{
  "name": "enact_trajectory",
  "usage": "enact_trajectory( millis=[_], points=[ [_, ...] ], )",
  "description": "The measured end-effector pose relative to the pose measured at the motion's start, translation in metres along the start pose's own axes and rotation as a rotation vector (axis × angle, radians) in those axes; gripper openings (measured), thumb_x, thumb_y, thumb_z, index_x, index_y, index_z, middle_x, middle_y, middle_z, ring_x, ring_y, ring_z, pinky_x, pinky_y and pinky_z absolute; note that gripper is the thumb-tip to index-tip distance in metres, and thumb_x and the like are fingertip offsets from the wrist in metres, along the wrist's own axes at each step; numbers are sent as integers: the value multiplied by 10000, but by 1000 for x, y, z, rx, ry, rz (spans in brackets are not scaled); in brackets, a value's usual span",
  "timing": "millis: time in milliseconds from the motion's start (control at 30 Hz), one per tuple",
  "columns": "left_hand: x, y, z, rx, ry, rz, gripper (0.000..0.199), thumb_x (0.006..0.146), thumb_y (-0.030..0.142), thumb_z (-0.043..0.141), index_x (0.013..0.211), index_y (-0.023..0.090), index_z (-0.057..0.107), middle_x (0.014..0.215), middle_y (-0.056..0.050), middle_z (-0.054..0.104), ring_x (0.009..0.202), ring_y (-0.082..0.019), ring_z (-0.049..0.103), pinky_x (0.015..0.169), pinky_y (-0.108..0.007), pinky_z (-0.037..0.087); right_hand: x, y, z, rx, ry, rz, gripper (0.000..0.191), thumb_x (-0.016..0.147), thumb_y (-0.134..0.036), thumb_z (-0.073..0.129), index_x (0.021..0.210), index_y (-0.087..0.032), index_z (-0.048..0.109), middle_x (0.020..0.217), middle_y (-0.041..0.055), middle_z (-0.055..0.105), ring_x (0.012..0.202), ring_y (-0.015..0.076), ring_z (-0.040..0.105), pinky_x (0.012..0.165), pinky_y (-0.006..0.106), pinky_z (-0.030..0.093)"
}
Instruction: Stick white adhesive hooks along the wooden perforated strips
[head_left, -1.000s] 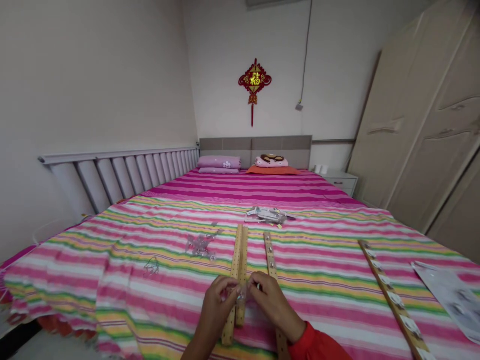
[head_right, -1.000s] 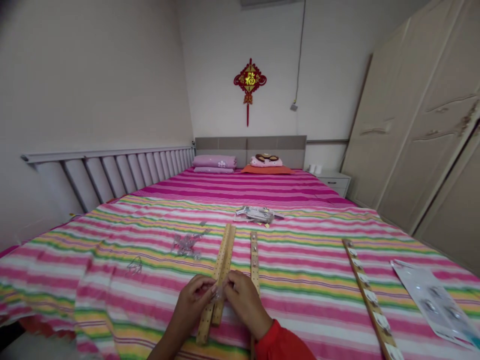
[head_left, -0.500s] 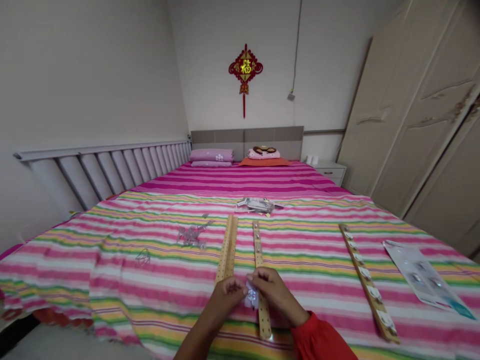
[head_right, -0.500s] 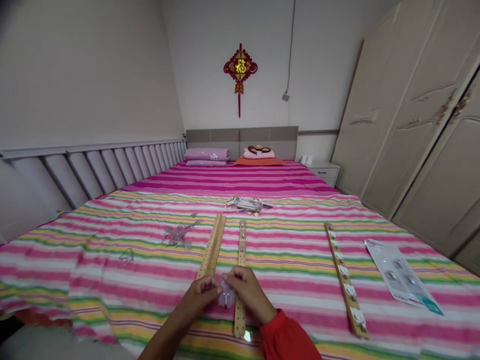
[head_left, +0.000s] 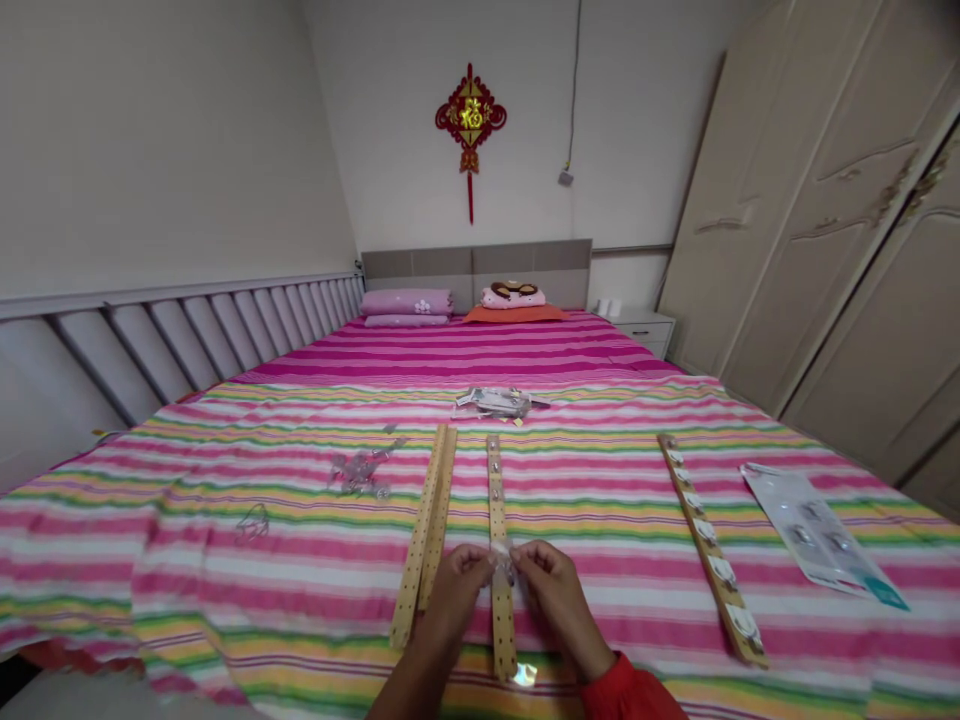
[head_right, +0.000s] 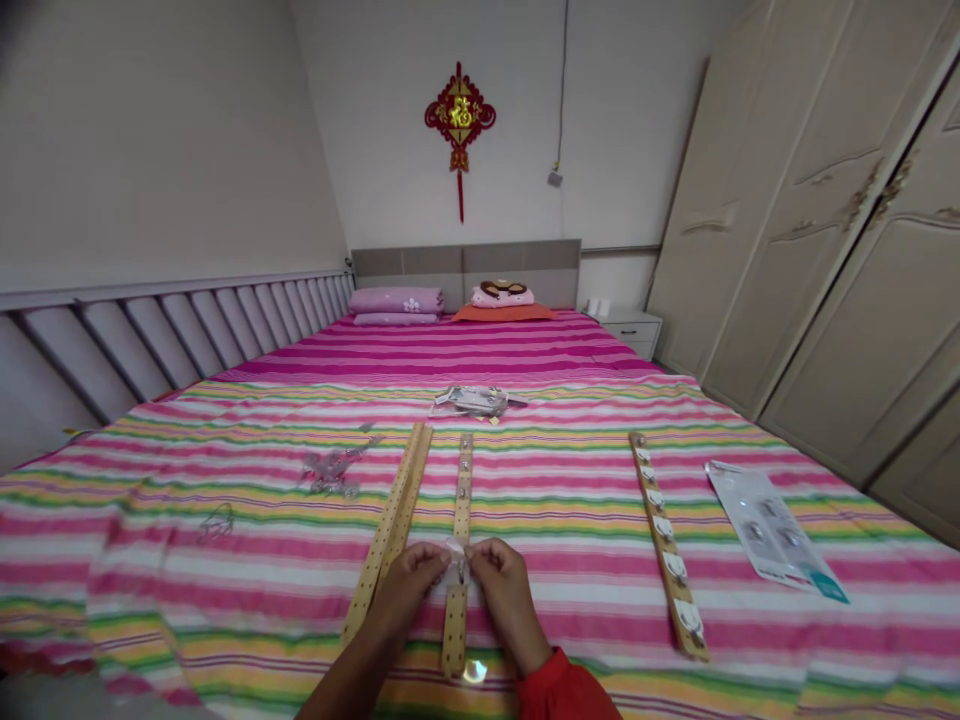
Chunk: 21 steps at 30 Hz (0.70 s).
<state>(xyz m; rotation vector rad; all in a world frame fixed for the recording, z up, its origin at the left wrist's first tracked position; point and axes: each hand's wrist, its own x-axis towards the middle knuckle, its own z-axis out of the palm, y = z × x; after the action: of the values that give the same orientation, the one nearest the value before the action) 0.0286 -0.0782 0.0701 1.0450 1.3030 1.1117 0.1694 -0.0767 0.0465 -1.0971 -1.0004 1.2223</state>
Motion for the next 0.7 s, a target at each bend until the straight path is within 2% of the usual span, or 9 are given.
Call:
enact_trajectory(
  millis=[233, 433, 700],
  points=[
    [22, -9, 2, 115, 47, 132, 242, 637, 402, 633, 666, 162, 627, 659, -25, 645, 686, -184, 594, 694, -294, 448, 27, 10, 3, -106, 66, -85, 309, 616, -427, 653, 486, -204, 483, 468, -57, 435, 492, 118, 388, 502, 256, 319],
    [47, -13, 7, 203, 102, 164, 194, 639, 369, 590, 632, 175, 585, 630, -24, 624, 650, -188, 591, 657, -293, 443, 53, 24, 6, -153, 100, -84, 290, 619, -421, 601, 471, -216, 459, 448, -58, 429, 475, 120, 395, 502, 262, 331],
    [70, -20, 11, 300, 120, 182, 116, 698, 293, 545, 655, 188, 571, 658, -22, 638, 669, -180, 602, 668, -284, 442, 77, 30, 7, -250, 163, -66, 269, 588, -386, 572, 419, -222, 442, 410, -58, 424, 458, 120, 397, 482, 258, 320]
  ],
)
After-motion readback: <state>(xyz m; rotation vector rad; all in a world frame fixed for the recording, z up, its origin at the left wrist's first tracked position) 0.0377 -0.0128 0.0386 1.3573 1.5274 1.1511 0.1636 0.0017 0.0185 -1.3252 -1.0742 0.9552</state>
